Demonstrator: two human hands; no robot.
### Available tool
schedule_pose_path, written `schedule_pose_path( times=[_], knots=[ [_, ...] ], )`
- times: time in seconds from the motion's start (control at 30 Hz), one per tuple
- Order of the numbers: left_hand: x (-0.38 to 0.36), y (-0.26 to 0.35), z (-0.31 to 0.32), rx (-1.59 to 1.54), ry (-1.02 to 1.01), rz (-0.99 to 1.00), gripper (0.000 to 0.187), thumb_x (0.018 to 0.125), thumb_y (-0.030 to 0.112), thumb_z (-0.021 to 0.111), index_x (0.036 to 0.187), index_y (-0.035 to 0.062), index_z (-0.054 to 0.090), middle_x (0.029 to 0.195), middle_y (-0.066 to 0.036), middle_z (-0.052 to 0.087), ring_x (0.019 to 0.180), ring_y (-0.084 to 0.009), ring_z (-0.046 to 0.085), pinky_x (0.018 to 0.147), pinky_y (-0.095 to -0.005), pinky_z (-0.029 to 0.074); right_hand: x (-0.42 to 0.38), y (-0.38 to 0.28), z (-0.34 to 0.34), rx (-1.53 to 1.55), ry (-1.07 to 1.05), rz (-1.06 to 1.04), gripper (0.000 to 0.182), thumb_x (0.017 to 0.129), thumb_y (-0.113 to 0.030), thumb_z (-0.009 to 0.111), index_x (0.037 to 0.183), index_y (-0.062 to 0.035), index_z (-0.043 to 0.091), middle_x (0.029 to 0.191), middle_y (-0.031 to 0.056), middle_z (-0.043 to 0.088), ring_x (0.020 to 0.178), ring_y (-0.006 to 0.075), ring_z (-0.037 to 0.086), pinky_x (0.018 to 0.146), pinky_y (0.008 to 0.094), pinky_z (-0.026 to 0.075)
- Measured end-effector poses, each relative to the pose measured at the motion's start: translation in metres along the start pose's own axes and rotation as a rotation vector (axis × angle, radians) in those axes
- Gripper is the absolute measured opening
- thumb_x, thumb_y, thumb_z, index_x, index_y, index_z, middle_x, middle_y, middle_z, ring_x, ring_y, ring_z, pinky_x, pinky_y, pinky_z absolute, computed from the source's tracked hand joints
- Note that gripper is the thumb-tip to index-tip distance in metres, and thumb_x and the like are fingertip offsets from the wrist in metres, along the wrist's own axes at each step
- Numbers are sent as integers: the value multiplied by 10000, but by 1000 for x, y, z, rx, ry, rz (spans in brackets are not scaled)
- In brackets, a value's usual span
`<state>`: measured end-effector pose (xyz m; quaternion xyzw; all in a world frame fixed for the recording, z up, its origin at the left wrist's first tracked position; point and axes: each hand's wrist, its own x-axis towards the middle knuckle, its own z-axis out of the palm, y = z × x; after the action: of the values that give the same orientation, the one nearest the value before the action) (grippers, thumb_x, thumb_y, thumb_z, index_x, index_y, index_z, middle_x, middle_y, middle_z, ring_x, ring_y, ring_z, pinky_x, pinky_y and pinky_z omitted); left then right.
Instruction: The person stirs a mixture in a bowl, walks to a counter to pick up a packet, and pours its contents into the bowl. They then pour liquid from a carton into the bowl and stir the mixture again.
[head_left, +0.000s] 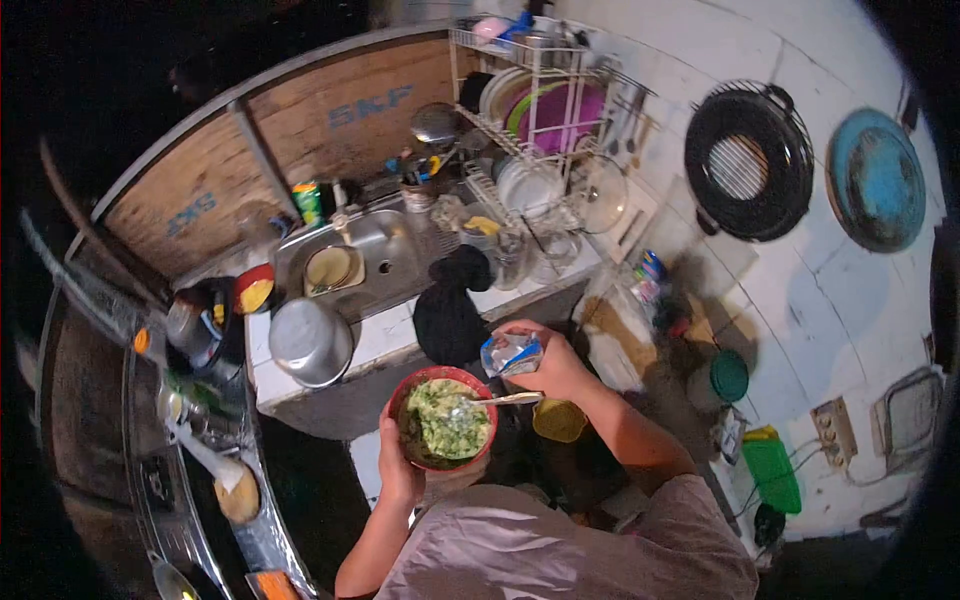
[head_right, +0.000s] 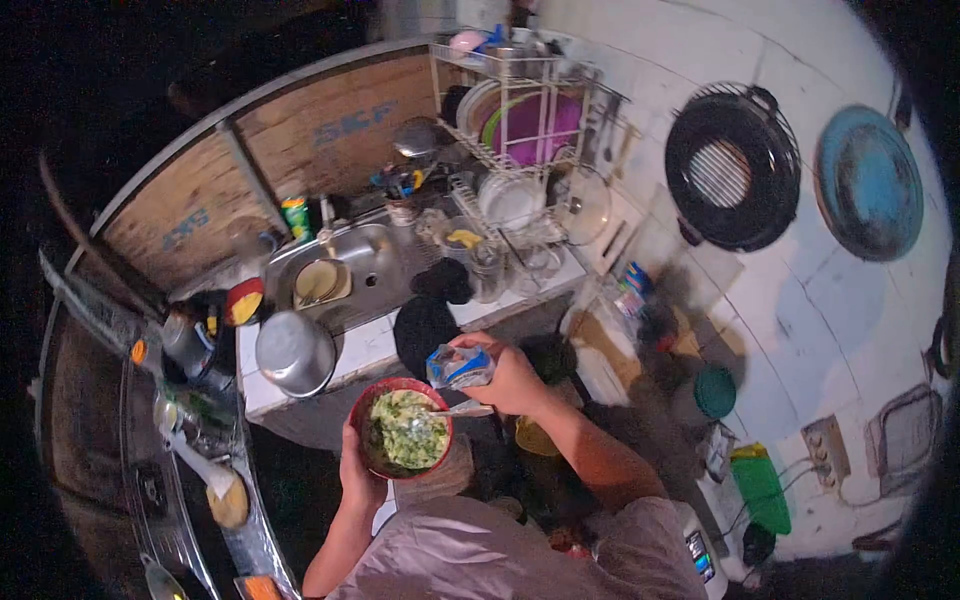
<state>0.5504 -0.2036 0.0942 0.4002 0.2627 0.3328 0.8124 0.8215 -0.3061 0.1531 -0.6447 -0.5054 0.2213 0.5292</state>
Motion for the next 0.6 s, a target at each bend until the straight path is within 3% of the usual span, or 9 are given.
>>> schedule_pose_path(
  times=[0.07, 0.13, 0.33, 0.47, 0.53, 0.6],
  knots=[
    [8, -8, 11, 19, -35, -18, 707, 1044, 583, 439, 1550, 98, 340, 1547, -122, 436, 1424, -272, 433, 1194, -441, 339, -9, 5, -14, -20, 24, 9, 554, 738, -48, 800, 1261, -47, 617, 1165, 100, 716, 1088, 194, 692, 951, 329, 521],
    [12, -16, 26, 5, -9, -75, 695, 1046, 579, 442, 1549, 109, 350, 1540, -114, 448, 1419, -275, 440, 1191, -443, 343, -17, 9, -32, -10, 28, 76, 565, 742, -20, 814, 1267, -53, 609, 1180, 63, 687, 1113, 155, 646, 991, 329, 499],
    [34, -31, 27, -23, -214, -130, 670, 1046, 576, 446, 1538, 128, 366, 1528, -112, 466, 1381, -293, 490, 1156, -469, 396, -41, 22, -56, -91, 217, 14, 563, 766, -16, 795, 1289, -61, 591, 1221, 105, 676, 1157, 221, 656, 996, 363, 505],
    [42, -35, 33, 13, -148, -225, 725, 1027, 614, 461, 1546, 121, 350, 1521, -121, 468, 1386, -289, 483, 1156, -474, 393, -50, 18, -70, -230, 291, 39, 558, 745, -23, 795, 1270, -86, 617, 1223, 99, 674, 1149, 264, 665, 977, 375, 520],
    [45, -39, 54, 55, -189, -200, 755, 1018, 628, 466, 1554, 113, 335, 1546, -129, 432, 1415, -286, 442, 1174, -465, 366, -50, -2, -95, -597, 223, -36, 619, 708, -54, 766, 1293, -202, 626, 1185, 68, 673, 1115, 313, 653, 933, 423, 542],
    [50, -50, 58, 47, -210, -207, 754, 1022, 623, 463, 1556, 107, 330, 1552, -131, 425, 1418, -288, 437, 1183, -455, 352, -50, -13, -105, -650, 176, -20, 665, 672, -40, 745, 1297, -234, 624, 1200, 50, 636, 1117, 301, 631, 912, 439, 543]
  ],
)
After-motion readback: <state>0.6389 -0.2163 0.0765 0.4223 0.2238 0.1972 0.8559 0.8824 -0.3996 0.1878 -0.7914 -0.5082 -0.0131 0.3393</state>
